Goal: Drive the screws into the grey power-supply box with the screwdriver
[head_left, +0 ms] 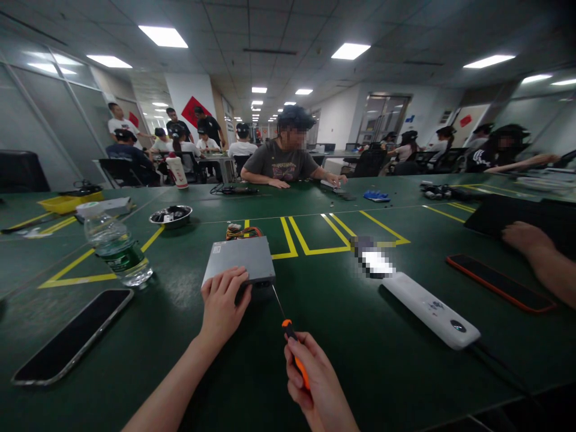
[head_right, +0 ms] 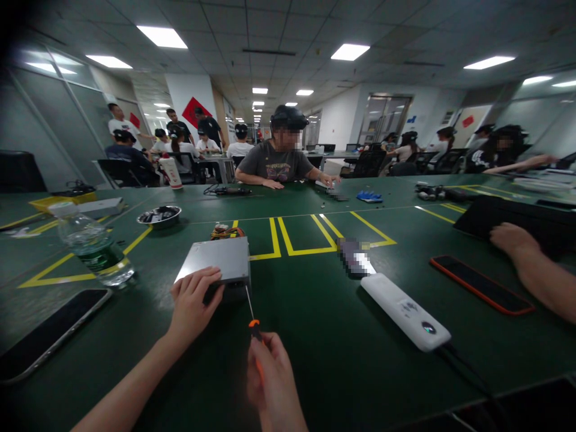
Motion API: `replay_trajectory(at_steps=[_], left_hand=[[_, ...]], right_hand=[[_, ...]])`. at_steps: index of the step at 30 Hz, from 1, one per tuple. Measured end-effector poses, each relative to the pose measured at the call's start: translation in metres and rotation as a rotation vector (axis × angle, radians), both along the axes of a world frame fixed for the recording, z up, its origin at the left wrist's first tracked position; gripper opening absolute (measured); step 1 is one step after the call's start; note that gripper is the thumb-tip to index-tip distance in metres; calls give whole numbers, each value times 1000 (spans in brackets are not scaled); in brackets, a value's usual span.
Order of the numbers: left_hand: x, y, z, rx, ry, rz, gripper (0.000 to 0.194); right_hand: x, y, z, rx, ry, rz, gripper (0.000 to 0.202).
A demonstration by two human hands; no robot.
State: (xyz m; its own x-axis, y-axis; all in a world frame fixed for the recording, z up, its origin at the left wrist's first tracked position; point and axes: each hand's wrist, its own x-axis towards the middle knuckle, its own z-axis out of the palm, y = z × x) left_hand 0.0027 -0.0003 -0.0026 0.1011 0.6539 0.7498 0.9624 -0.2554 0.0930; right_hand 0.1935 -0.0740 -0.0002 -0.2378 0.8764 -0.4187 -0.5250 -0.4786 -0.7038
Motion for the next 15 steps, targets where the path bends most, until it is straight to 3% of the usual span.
replay_trajectory(at_steps=[15], left_hand=[[1, -1, 2, 3, -18, 10, 19]], right_hand=[[0, -1, 8, 2, -29, -16, 47]])
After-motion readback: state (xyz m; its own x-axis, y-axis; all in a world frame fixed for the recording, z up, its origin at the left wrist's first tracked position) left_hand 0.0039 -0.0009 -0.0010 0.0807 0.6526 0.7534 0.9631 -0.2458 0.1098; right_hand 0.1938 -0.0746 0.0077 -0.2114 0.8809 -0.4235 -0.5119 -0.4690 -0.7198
